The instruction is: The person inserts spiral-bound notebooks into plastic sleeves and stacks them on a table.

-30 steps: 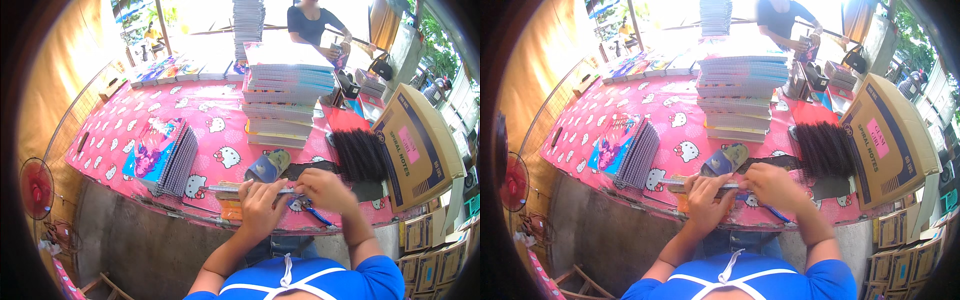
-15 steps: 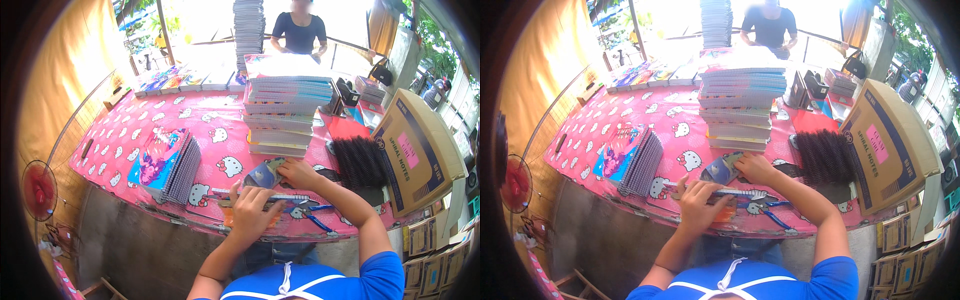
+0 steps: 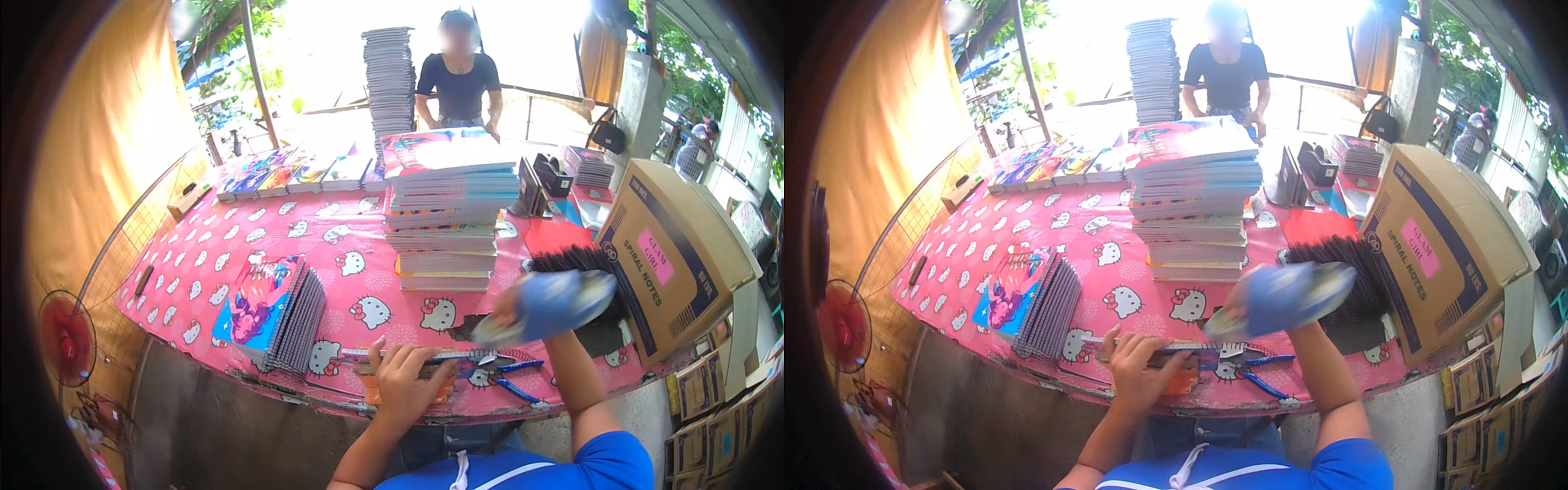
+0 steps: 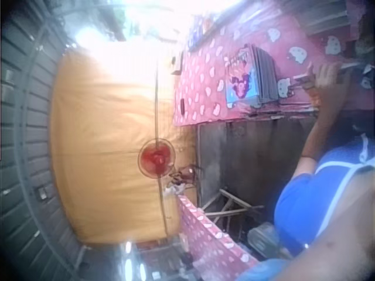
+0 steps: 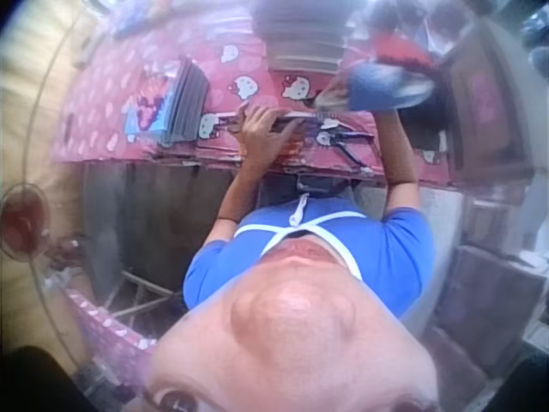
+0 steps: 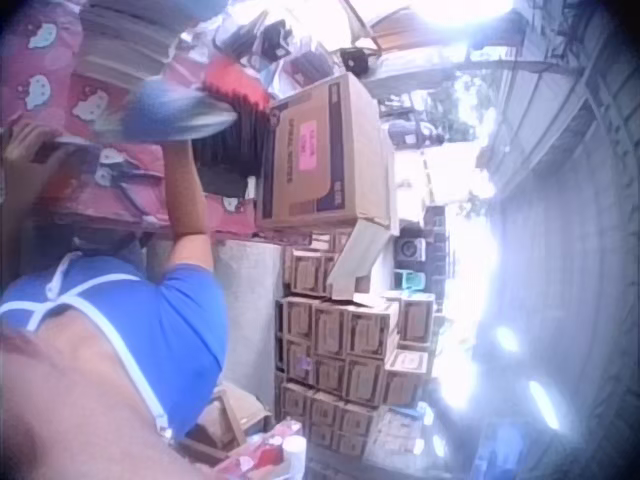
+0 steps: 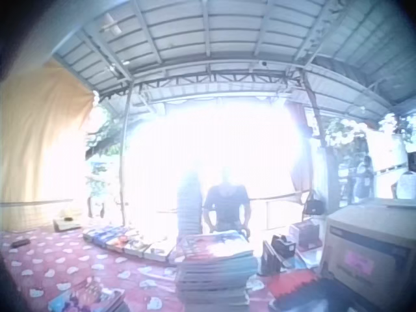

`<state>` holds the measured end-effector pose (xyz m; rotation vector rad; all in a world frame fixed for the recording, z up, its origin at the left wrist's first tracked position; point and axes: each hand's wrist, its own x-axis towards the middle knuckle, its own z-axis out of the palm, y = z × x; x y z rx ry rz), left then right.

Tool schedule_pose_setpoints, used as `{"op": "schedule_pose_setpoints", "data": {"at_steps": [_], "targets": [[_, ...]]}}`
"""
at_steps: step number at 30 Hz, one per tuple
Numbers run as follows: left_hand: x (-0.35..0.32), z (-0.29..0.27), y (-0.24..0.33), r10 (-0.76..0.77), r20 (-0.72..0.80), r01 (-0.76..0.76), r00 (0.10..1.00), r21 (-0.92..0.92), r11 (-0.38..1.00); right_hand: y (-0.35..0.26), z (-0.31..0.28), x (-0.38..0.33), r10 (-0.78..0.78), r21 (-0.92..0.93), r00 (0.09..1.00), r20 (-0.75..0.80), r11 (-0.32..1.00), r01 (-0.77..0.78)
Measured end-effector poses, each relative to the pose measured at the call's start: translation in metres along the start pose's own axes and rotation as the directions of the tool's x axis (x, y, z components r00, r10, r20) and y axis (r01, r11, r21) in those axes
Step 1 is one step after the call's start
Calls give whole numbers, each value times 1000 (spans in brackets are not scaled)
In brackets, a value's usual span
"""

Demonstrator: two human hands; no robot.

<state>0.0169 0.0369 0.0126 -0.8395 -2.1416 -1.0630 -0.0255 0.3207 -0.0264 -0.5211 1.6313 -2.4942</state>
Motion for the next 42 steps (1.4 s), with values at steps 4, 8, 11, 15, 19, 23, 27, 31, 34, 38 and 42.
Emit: {"op": "schedule_pose_setpoints", "data": {"at_steps": [4,8,11,15,19,23,27,31,34,38,42], "targets": [[-1,6,-1,-12,4,12,1000,5,1000,-30,34,-1,87,-927,994,-59,365,-87],[-5,4,-1,-94,83,95,992,-16,995,-14,42,-2,-44,-624,999,31,780,54],[11,-11,13,-200,14,189,980,272,944,-19,54,7,-7,-730,999,41,683,35],[2,-24,-12,-209,-33,211,977,202,956,8,46,13,-102,-461,990,97,877,136],[-1,-27,-18,-265,11,262,964,113,958,1,66,20,35,-510,999,-39,859,-50],[-2,-27,-23,-269,-24,269,963,15,963,7,68,39,-191,-854,945,265,408,322],[-5,-36,-30,-205,-127,222,970,132,966,17,66,39,34,-366,999,42,930,-17],[-7,-37,-34,-346,-76,343,935,-51,938,22,84,58,-77,-727,983,166,663,175],[-6,-39,-39,-376,-90,369,922,-88,925,17,97,58,-57,-547,993,100,831,103],[-10,-36,-43,-377,-119,358,919,-154,921,32,83,56,-5,-507,994,112,860,62],[-28,-39,-69,-467,-135,360,874,-466,808,21,109,69,22,-531,995,97,847,33]]}}
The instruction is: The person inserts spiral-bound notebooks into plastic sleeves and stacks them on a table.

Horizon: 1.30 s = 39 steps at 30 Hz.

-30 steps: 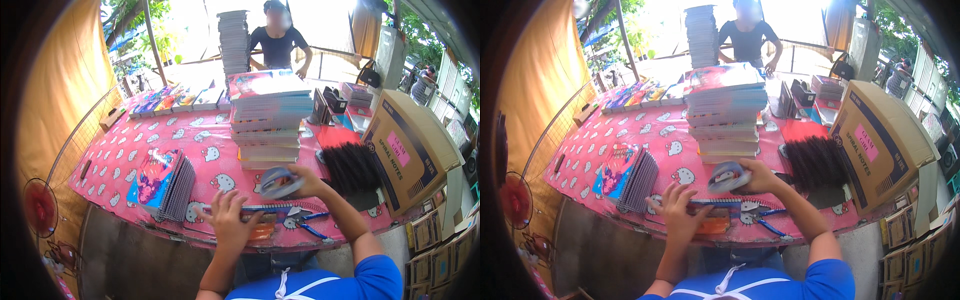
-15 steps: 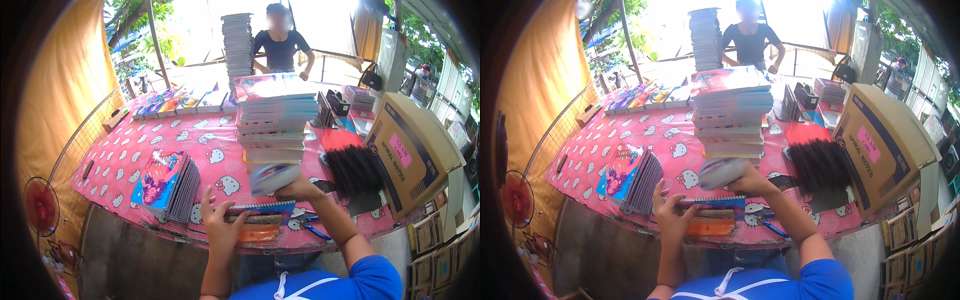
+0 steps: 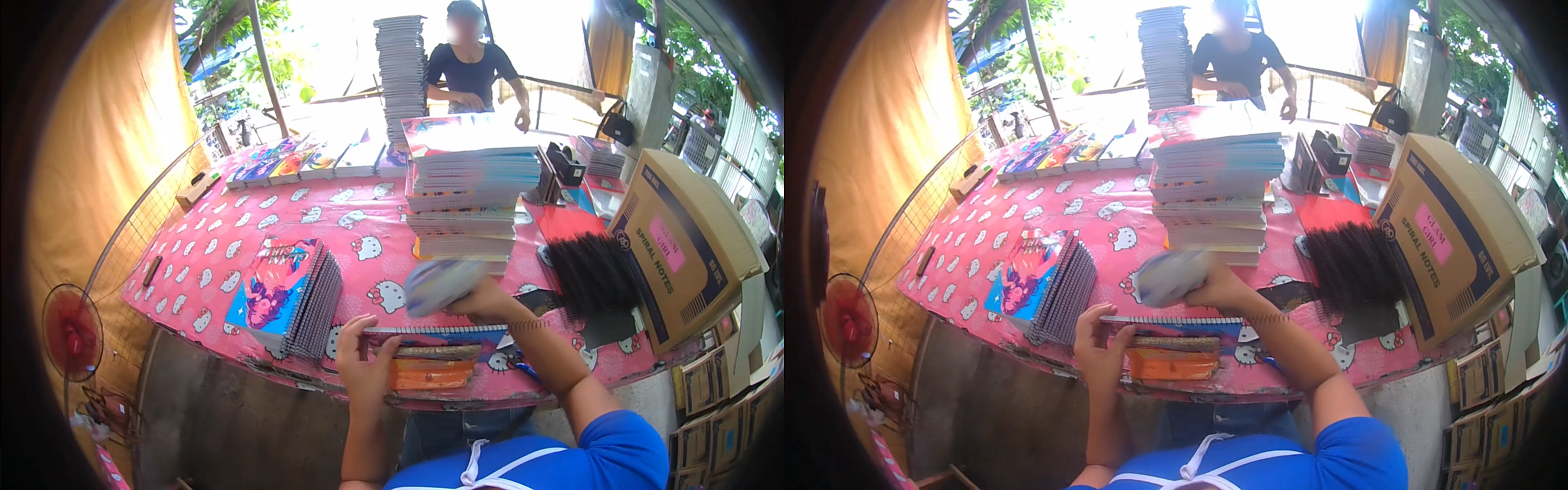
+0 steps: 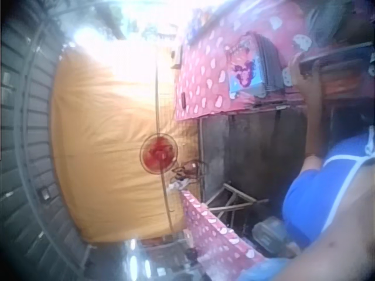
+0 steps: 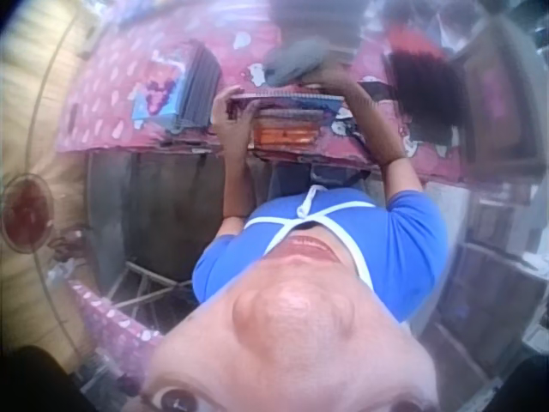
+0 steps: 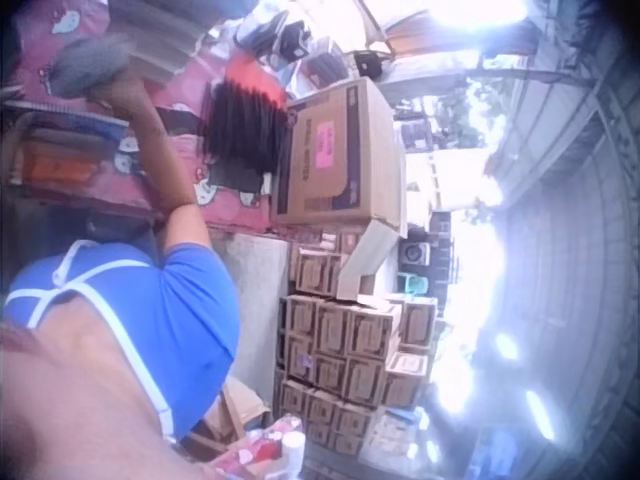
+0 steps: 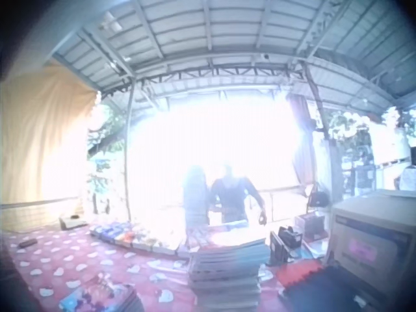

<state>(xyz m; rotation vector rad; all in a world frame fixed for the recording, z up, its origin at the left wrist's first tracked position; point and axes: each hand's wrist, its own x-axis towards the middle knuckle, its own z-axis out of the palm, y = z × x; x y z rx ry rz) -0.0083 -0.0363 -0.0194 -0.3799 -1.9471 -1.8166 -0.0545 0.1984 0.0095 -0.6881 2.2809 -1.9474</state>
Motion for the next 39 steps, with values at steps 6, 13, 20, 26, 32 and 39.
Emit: {"op": "schedule_pose_setpoints", "data": {"at_steps": [6,13,20,26,32,39], "targets": [[7,-7,-15,-205,45,202,978,-465,862,18,-6,8,-14,-367,1000,-22,930,5],[12,-14,-30,-287,80,286,954,-521,804,-7,1,11,-2,-275,999,-33,962,-7],[13,-21,-35,-324,174,364,930,-554,749,23,-11,8,-38,-581,998,53,811,62],[14,-16,-32,-329,159,363,931,-509,780,-7,-68,-46,-67,-574,954,-291,810,-119],[7,20,19,-6,107,39,994,-307,951,-100,13,-62,-516,-726,851,-96,621,294],[1,17,54,44,263,15,964,-218,976,-88,42,-60,-539,-648,842,-7,644,407]]}}
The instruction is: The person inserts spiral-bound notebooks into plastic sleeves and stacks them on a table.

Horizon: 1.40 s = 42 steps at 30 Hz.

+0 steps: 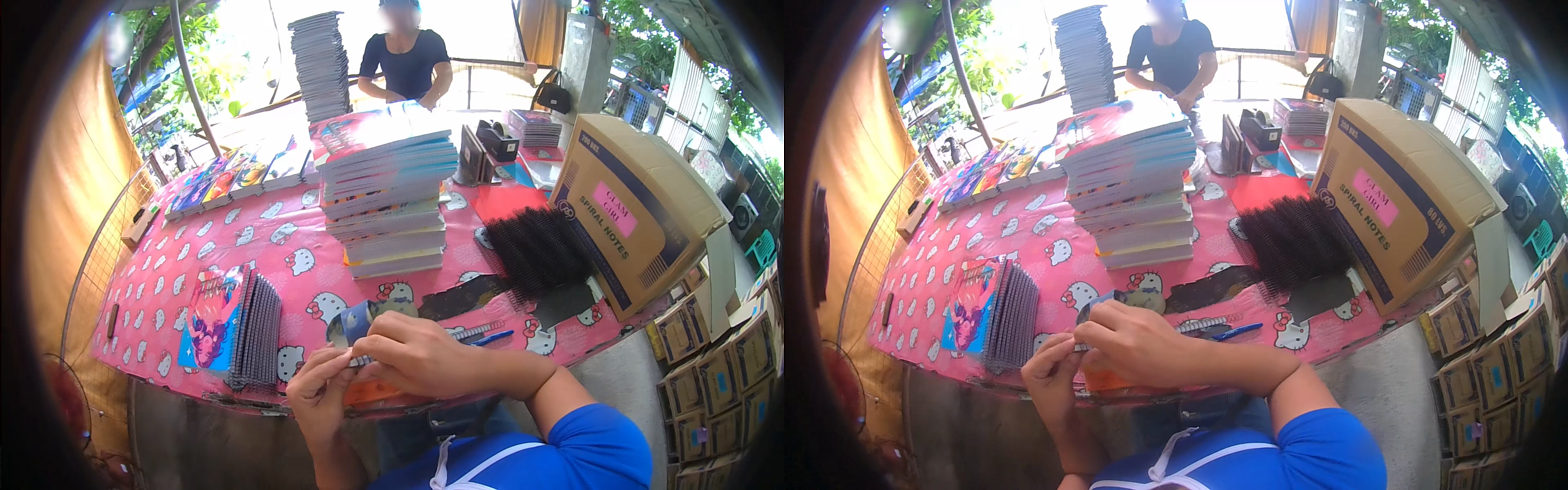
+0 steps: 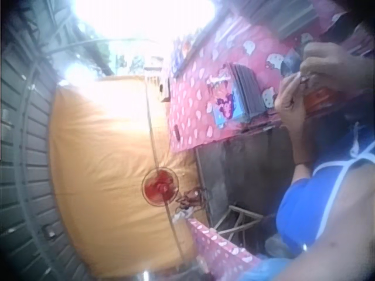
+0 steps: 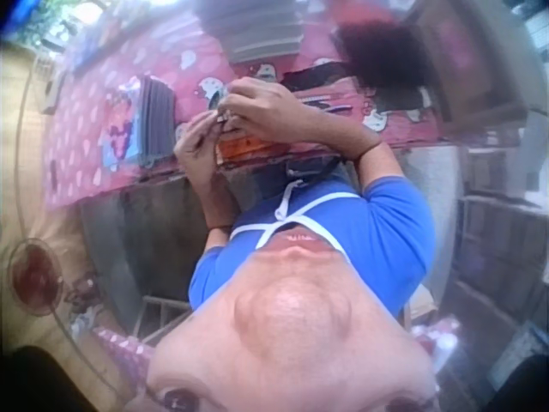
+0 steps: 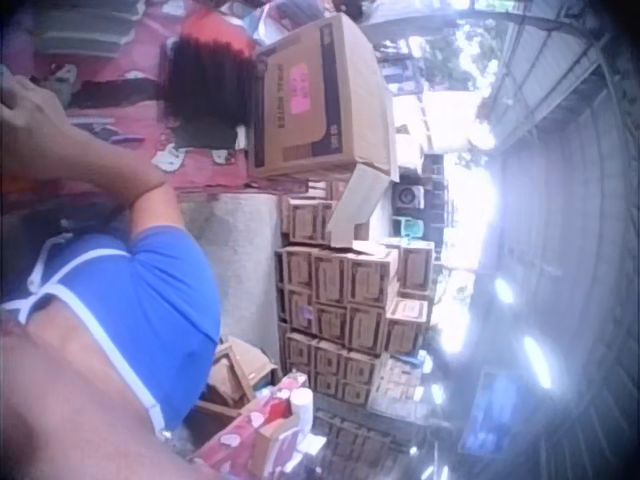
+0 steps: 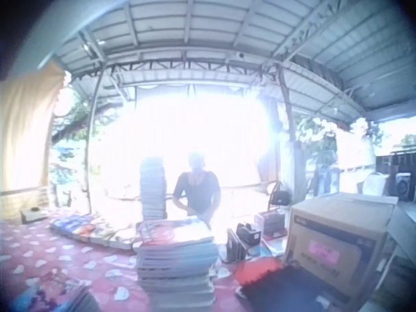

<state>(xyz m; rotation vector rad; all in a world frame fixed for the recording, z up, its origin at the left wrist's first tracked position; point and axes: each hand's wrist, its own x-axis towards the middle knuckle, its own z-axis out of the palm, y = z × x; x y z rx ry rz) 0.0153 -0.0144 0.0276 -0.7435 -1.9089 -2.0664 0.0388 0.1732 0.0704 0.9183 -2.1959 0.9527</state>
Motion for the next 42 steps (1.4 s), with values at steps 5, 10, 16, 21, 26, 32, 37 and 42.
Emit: {"op": "schedule_pose_setpoints", "data": {"at_steps": [5,10,16,21,26,32,37,42], "targets": [[-7,2,-4,54,-31,-51,998,79,996,-5,7,2,-44,-12,999,5,999,44],[-11,8,-10,81,-95,-77,992,48,996,-2,11,5,-40,-39,998,-41,998,38],[-18,4,-6,-104,-163,80,981,-146,986,-6,27,3,28,42,995,-99,999,-24],[-11,9,-10,-125,-115,97,985,-223,970,-10,22,5,51,8,993,-102,999,-51],[-12,2,-14,-134,-129,95,982,-273,957,-12,29,8,27,-56,998,-52,998,-30],[-3,1,-3,-238,-77,193,968,-375,907,-13,13,19,70,-183,985,161,982,-40],[2,-5,-12,16,-6,-16,1000,9,1000,-16,-29,24,307,-5,945,-111,951,-309],[7,-9,-24,-104,-15,103,994,-56,993,87,-156,20,492,-306,620,-611,575,-759]]}}
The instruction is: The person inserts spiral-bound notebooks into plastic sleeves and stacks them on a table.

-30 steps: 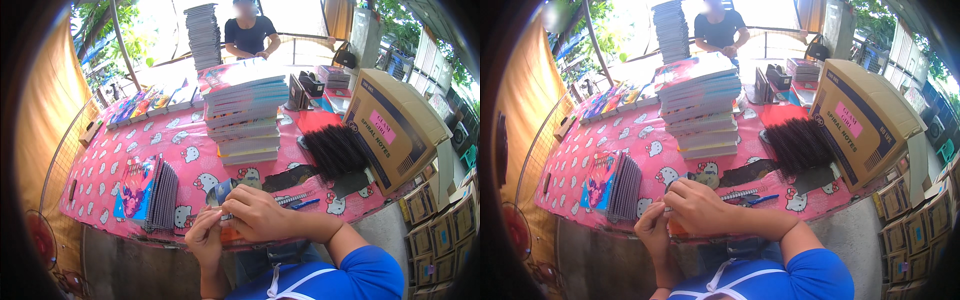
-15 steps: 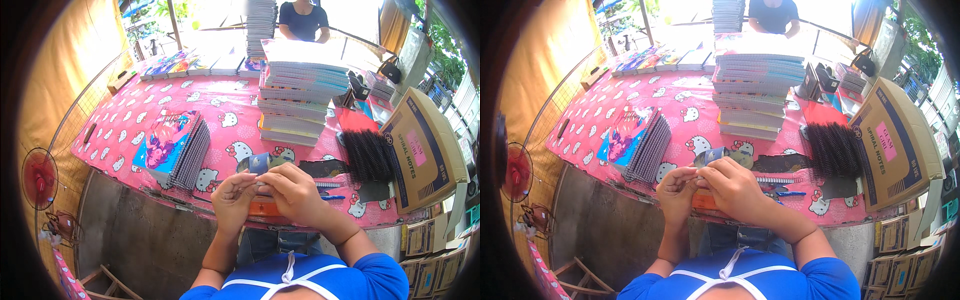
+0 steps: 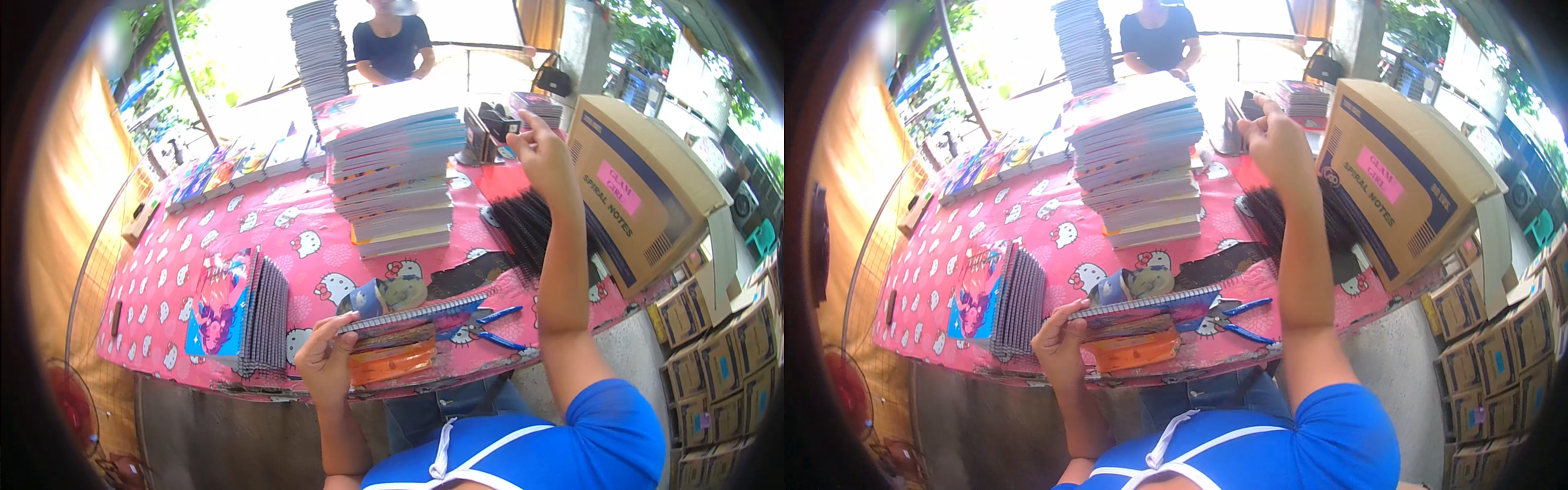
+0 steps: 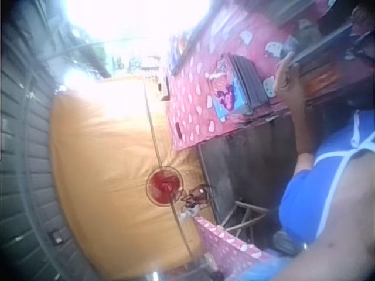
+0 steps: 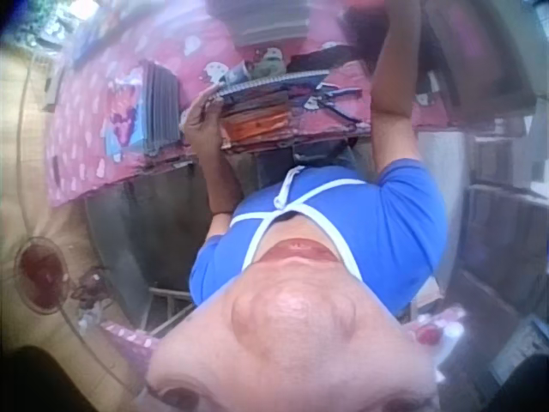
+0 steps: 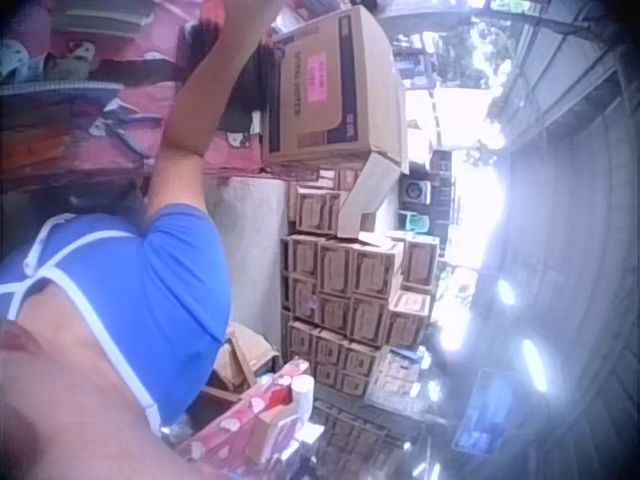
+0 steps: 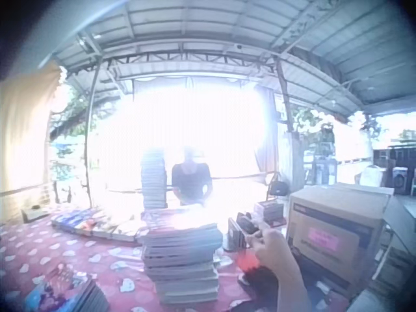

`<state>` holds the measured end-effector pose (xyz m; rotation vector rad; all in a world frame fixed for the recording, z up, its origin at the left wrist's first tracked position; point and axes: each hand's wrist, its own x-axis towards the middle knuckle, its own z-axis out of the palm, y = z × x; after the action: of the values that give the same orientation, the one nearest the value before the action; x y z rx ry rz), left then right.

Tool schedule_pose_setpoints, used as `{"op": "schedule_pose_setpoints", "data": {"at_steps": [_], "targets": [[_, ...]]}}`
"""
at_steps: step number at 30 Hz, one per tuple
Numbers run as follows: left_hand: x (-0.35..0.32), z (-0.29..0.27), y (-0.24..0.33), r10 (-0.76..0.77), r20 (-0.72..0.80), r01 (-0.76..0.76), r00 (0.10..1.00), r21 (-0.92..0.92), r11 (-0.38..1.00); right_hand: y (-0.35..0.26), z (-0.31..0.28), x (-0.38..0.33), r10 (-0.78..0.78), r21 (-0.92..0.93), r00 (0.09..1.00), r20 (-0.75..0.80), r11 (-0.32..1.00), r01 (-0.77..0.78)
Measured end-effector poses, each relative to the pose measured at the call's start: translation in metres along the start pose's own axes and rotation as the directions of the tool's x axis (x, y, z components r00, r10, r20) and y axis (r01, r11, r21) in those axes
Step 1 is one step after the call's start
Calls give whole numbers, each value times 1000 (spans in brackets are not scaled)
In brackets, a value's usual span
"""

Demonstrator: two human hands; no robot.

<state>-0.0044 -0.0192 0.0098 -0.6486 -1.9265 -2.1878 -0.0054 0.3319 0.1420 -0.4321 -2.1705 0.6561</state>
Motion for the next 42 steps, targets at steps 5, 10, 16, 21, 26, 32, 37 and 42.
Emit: {"op": "schedule_pose_setpoints", "data": {"at_steps": [5,10,16,21,26,32,37,42], "targets": [[-3,0,2,19,4,-19,1000,4,1000,133,28,92,417,-5,749,515,875,-483],[-3,1,-4,3,-62,-5,998,-19,1000,172,38,129,617,-439,619,486,785,-437],[2,9,-10,47,-74,-54,996,-96,994,193,44,172,782,-756,527,332,555,-348],[-2,1,-7,10,-76,-21,997,-144,989,149,64,168,789,-761,433,436,580,-292],[4,6,-10,-45,-59,33,997,-198,980,244,82,198,798,-834,577,173,431,-346],[1,-7,-24,-1,-123,-10,992,-85,996,272,109,206,755,-769,604,257,538,-345],[0,-5,-30,21,-182,-17,983,22,1000,299,120,226,737,-727,611,289,585,-361],[1,-6,-27,-73,-218,75,973,1,997,315,133,254,715,-678,612,337,636,-368]]}}
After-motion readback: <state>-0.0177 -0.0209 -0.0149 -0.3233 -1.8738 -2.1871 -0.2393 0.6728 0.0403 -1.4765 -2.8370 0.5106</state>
